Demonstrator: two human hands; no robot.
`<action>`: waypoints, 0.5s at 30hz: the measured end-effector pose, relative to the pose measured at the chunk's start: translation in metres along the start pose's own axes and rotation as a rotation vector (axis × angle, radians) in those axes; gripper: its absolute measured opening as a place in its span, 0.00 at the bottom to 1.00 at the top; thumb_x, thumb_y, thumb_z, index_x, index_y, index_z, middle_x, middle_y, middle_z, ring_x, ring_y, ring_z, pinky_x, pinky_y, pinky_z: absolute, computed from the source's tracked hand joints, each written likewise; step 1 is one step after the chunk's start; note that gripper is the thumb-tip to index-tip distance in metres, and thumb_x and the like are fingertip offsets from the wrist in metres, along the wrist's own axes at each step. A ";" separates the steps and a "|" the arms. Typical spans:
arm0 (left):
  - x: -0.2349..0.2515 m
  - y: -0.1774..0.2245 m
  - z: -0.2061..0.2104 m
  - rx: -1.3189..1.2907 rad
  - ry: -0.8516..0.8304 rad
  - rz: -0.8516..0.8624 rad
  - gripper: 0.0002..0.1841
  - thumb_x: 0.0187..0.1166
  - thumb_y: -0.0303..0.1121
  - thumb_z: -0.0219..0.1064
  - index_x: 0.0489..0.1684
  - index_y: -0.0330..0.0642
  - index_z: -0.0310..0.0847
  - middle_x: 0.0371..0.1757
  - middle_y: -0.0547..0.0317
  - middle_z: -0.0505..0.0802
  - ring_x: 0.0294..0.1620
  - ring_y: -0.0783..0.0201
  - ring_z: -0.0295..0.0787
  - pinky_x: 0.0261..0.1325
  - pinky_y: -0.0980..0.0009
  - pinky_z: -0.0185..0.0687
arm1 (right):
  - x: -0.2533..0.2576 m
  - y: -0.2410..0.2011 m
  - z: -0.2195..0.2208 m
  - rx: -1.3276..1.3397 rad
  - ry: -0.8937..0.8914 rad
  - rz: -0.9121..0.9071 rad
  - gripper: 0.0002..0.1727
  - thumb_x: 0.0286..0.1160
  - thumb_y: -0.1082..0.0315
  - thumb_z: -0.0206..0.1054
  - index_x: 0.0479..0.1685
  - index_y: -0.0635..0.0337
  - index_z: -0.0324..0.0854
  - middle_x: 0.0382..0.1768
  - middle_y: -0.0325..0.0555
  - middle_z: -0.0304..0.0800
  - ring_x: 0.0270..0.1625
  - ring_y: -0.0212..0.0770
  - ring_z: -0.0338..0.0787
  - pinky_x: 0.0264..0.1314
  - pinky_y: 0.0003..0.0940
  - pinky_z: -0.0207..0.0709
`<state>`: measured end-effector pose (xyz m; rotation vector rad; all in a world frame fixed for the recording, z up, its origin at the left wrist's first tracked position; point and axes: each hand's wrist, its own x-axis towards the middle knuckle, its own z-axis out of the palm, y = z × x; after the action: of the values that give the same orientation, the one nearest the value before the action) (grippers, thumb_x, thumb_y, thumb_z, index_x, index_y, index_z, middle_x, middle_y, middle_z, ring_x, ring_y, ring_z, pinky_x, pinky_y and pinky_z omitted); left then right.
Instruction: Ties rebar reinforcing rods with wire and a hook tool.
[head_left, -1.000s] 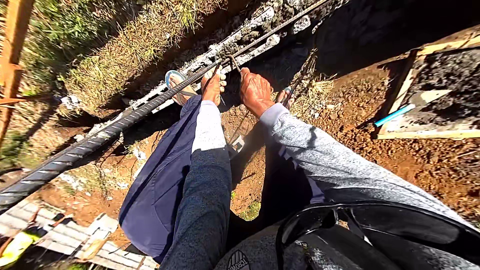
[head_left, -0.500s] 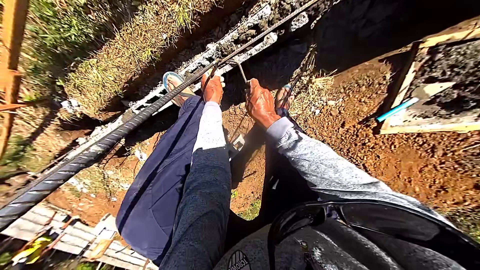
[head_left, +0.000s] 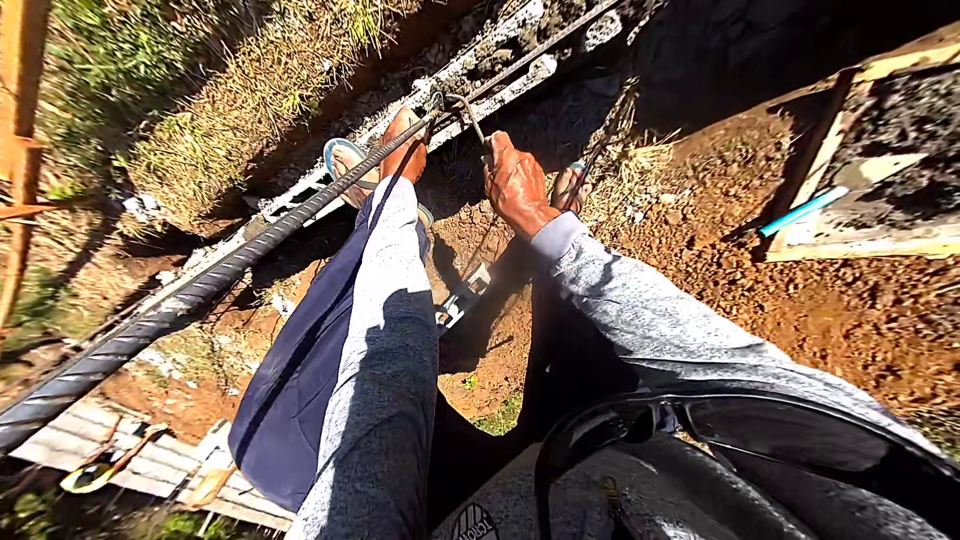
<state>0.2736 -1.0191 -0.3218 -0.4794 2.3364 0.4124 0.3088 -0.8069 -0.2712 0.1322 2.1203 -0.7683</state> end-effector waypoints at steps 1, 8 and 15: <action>-0.001 0.002 0.000 0.036 0.030 0.021 0.14 0.83 0.35 0.61 0.60 0.41 0.80 0.61 0.48 0.91 0.66 0.54 0.87 0.72 0.52 0.78 | 0.002 0.003 -0.002 0.007 -0.001 -0.006 0.20 0.88 0.58 0.56 0.75 0.50 0.73 0.50 0.55 0.93 0.55 0.60 0.94 0.54 0.62 0.85; -0.007 0.001 -0.002 -0.063 -0.087 -0.020 0.18 0.85 0.38 0.62 0.70 0.43 0.77 0.55 0.52 0.93 0.53 0.59 0.91 0.60 0.56 0.86 | 0.006 0.006 -0.004 0.009 -0.015 -0.042 0.21 0.88 0.57 0.56 0.75 0.50 0.72 0.49 0.56 0.93 0.54 0.61 0.94 0.53 0.64 0.84; -0.003 0.003 -0.009 -0.194 -0.225 -0.110 0.17 0.87 0.40 0.60 0.69 0.47 0.75 0.36 0.57 0.90 0.27 0.65 0.85 0.36 0.65 0.85 | 0.010 0.007 -0.004 0.029 -0.018 -0.060 0.20 0.89 0.56 0.55 0.73 0.50 0.73 0.48 0.55 0.93 0.53 0.60 0.94 0.54 0.62 0.85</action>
<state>0.2692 -1.0196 -0.3129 -0.6176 2.0535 0.6118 0.3025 -0.8009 -0.2803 0.0776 2.1052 -0.8324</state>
